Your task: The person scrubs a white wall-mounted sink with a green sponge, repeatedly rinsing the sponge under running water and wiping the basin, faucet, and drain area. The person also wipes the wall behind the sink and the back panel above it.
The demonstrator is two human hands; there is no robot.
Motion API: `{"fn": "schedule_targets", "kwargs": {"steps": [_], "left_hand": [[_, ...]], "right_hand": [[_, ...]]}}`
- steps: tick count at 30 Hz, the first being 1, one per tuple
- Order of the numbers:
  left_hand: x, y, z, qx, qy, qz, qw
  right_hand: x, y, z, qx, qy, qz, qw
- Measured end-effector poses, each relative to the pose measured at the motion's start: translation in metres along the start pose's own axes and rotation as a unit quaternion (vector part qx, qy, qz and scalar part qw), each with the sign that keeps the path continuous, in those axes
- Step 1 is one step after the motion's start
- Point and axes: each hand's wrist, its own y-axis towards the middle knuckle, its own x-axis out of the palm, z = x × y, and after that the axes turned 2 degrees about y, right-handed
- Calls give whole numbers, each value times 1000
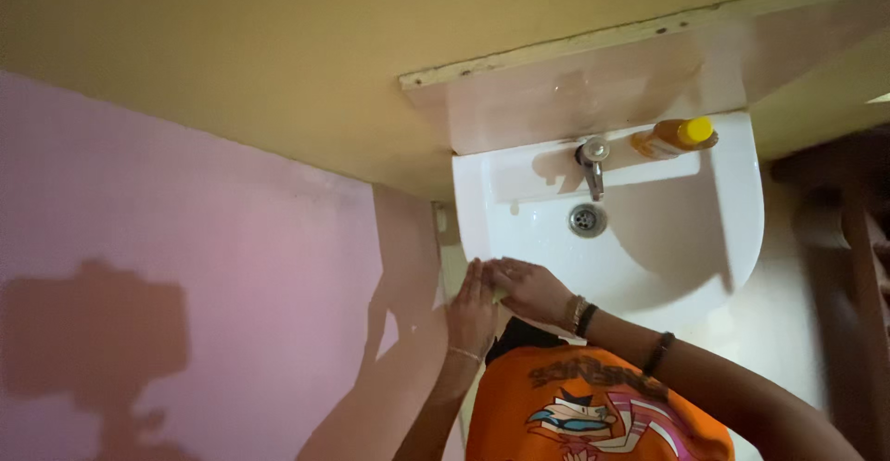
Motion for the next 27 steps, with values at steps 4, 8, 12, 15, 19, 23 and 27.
{"fn": "schedule_targets", "kwargs": {"steps": [4,8,12,15,19,23,27], "left_hand": [[-25,11,1,-30,-105,19,994],[-49,76,-39,-47,-144,-26,988],[-42,143,-80,-17,-92,71,993],[-32,171,-96,-10,-79,41,996],[-34,162,-96,-19,-126,93,987],[-33,149,-90,5,-76,91,993],[-23,139,-88,-7,-79,29,996]], "right_hand": [[-14,8,-1,23,30,3,999],[-29,56,30,61,34,20,997],[-39,112,66,31,-46,85,995],[-45,133,76,68,-38,36,996],[-49,138,76,44,-52,38,997],[-46,128,66,35,-34,62,997],[-43,118,57,22,-36,63,997]]}}
